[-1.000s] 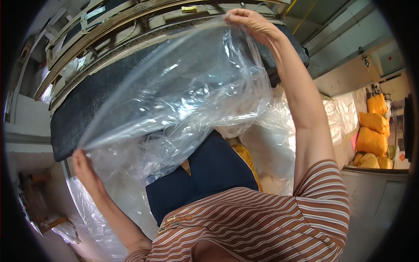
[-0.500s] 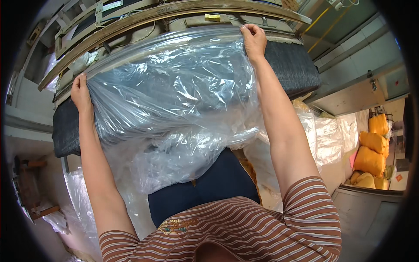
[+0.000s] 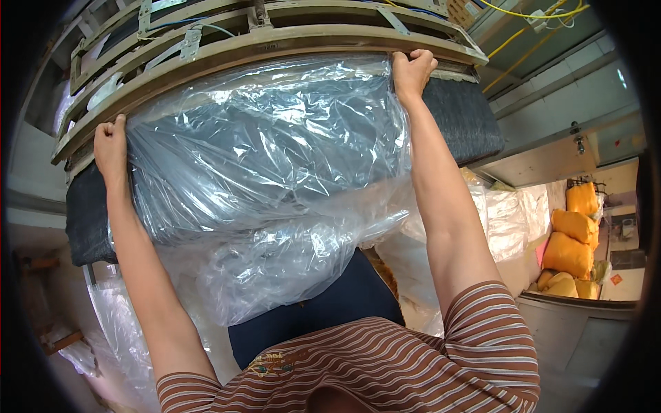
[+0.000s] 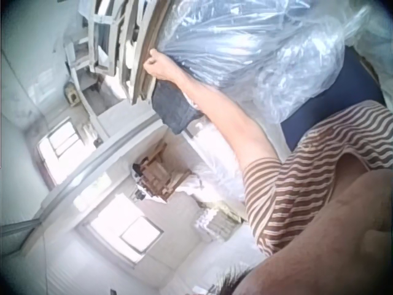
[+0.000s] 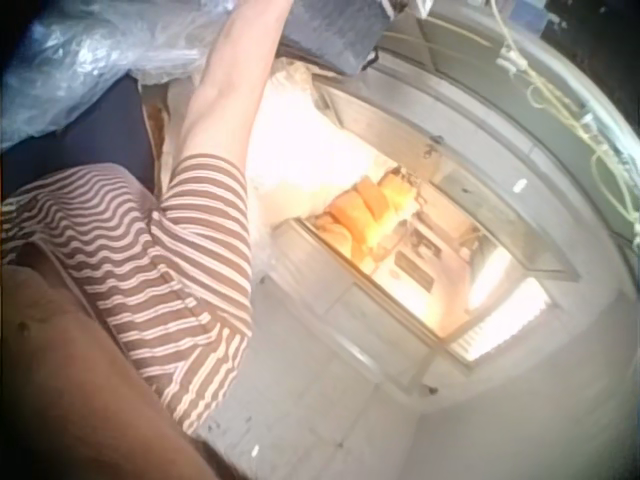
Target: The person wraps a large, dark-colored upholstered furniture piece with a clear plastic sheet. They repeatedly pull, smooth, and tuck the plastic around the frame and cushions to ensure a tight fit, working methodically around the object.
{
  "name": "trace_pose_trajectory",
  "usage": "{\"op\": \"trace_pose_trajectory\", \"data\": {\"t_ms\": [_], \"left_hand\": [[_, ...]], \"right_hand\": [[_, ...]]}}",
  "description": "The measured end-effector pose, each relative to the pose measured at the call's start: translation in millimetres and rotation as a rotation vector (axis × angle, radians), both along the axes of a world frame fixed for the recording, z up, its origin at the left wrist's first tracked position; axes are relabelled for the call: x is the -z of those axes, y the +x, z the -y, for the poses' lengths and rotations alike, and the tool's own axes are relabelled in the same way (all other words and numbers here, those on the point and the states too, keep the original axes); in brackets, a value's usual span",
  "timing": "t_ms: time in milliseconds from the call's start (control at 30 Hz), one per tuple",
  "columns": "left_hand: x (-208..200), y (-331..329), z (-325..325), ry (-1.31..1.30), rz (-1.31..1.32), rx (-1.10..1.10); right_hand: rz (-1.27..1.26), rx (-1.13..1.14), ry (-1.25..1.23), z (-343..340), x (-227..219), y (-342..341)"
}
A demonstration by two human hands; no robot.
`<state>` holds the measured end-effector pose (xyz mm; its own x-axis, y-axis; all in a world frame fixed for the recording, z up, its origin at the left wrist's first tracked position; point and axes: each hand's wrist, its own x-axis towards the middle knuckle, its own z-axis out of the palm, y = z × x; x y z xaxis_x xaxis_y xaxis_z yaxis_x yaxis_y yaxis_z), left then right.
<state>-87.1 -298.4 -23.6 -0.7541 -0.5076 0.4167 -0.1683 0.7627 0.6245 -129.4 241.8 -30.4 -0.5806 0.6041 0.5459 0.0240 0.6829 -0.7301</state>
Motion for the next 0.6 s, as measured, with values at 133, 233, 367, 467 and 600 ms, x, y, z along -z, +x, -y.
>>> {"op": "trace_pose_trajectory", "data": {"t_ms": [133,233,367,467,600], "left_hand": [[2.2,10.1,3.1,-0.025,-0.025,0.091],[-4.3,12.5,-9.1,-0.161,-0.006,0.039],[-14.3,27.0,-31.9,-0.164,0.199,0.102],[-22.1,50.3,20.8,-0.166,-0.153,0.178],[-31.8,118.4,58.7,-0.106,-0.004,0.188]], "right_hand": [[-0.101,-0.031,-0.119,-4.7,-3.7,0.3],[-0.095,0.008,-0.125,-11.0,-4.4,0.0],[0.263,0.087,0.115,0.5,-17.1,9.9],[0.395,-0.249,0.237,-0.5,-31.8,55.7],[0.217,-0.809,-0.417,-4.9,-42.8,109.4]]}}
